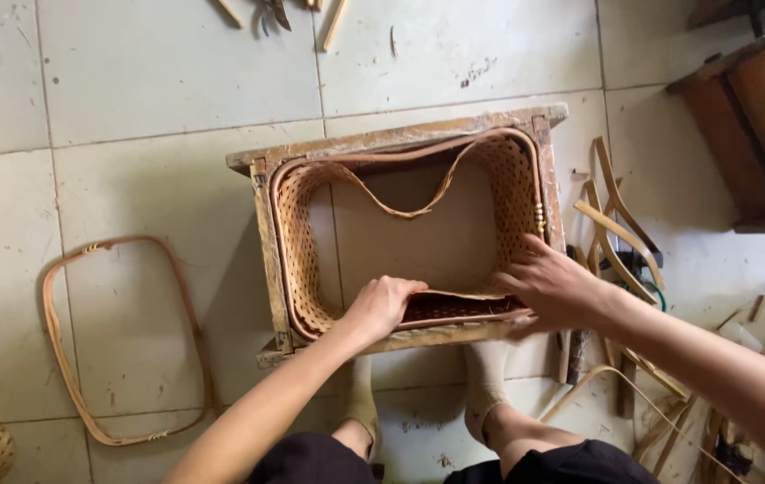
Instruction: The person weaves a rectangular basket by fitting a woven body into a wooden mold, then attaching and securing a bamboo rim using a hammer. They adjust the rim and body, then insert and hammer in internal bamboo supports.
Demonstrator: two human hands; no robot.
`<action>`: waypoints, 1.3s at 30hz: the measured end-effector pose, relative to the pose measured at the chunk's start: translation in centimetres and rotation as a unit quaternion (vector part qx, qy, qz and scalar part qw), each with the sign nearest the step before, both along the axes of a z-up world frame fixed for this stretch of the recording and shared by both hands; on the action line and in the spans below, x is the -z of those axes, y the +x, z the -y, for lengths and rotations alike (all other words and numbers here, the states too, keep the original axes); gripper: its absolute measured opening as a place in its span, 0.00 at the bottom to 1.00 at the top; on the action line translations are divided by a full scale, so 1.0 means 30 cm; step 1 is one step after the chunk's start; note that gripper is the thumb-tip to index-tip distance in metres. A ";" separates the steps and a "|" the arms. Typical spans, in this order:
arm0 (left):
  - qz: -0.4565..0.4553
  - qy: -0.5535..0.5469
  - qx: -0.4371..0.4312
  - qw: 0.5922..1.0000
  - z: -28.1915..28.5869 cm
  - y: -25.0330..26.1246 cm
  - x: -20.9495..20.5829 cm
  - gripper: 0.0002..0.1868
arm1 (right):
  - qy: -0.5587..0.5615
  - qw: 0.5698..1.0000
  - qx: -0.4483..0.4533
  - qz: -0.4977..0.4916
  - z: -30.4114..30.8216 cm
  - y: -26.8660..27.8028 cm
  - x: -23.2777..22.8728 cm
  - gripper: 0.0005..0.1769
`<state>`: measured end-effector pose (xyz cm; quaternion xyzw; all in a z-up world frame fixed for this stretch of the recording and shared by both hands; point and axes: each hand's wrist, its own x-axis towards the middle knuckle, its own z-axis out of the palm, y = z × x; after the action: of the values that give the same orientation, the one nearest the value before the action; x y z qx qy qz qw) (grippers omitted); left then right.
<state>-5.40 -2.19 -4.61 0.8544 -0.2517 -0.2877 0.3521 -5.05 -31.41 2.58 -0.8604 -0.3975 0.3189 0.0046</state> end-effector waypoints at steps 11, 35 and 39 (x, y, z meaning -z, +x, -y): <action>0.028 0.022 -0.002 0.999 -0.002 -0.019 0.011 0.19 | 0.007 0.999 -0.017 -0.052 0.067 -0.072 0.069 0.27; 0.055 0.264 0.278 0.922 -0.423 0.079 -0.337 0.19 | 0.160 0.928 0.178 -0.286 -0.248 0.033 0.172 0.31; 0.019 0.307 0.292 0.906 -0.397 0.116 -0.338 0.24 | 0.338 0.934 0.114 0.030 -0.215 0.097 0.185 0.25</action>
<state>-1.92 9.74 5.53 0.8140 -0.3955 -0.4242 -0.0324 -2.15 -24.97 -2.96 -0.8568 -0.3807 0.1376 0.3196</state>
